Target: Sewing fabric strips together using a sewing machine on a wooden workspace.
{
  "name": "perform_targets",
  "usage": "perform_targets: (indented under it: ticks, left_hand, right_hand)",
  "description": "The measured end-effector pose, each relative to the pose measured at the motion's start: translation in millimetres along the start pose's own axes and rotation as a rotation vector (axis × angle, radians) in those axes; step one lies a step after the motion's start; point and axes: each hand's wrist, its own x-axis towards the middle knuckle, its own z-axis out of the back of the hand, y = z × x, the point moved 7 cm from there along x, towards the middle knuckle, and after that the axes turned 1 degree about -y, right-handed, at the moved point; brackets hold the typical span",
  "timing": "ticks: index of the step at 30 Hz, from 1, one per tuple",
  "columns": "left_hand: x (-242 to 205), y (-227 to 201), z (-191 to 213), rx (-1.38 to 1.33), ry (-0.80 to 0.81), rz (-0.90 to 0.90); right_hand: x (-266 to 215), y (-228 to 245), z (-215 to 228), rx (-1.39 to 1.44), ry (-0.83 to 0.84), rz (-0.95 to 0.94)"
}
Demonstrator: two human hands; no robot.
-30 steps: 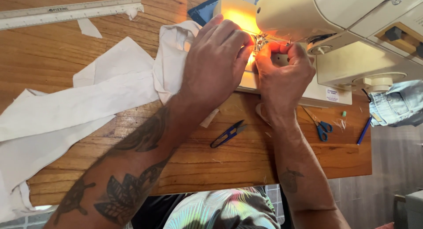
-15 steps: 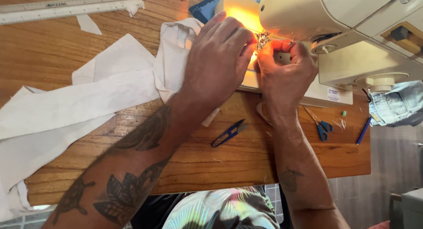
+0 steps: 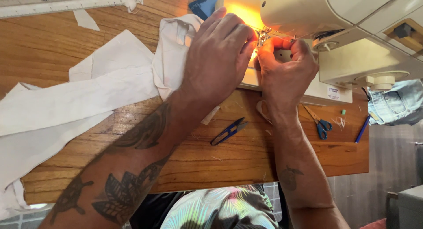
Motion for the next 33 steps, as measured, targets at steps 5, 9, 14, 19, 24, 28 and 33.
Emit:
perform_targets:
  ticks: [5, 9, 14, 19, 24, 28, 33]
  left_hand:
    - [-0.3, 0.6, -0.9, 0.009, -0.001, -0.002]
    - [-0.5, 0.9, -0.8, 0.0, -0.001, -0.002]
    - [-0.8, 1.4, -2.2, 0.013, 0.003, 0.007]
    - [0.0, 1.5, -1.9, 0.014, 0.0, 0.009]
    - [0.7, 1.1, -2.2, 0.018, 0.005, 0.009]
    - [0.9, 2.0, -2.2, 0.008, 0.006, 0.014]
    - [0.0, 1.2, -2.2, 0.009, 0.001, 0.02]
  right_hand:
    - [-1.7, -3.3, -1.1, -0.015, 0.008, -0.06]
    - [0.0, 7.0, 0.0, 0.179, 0.072, -0.254]
    - [-0.9, 9.1, -0.6, 0.228, 0.076, -0.341]
    - [-3.4, 13.7, -3.9, 0.434, 0.078, -0.573]
    - [-1.2, 7.2, -3.9, 0.362, 0.067, -0.473]
    - [2.3, 8.9, -4.1, 0.428, 0.111, -0.492]
    - [2.5, 7.2, -3.8, 0.413, 0.173, -0.564]
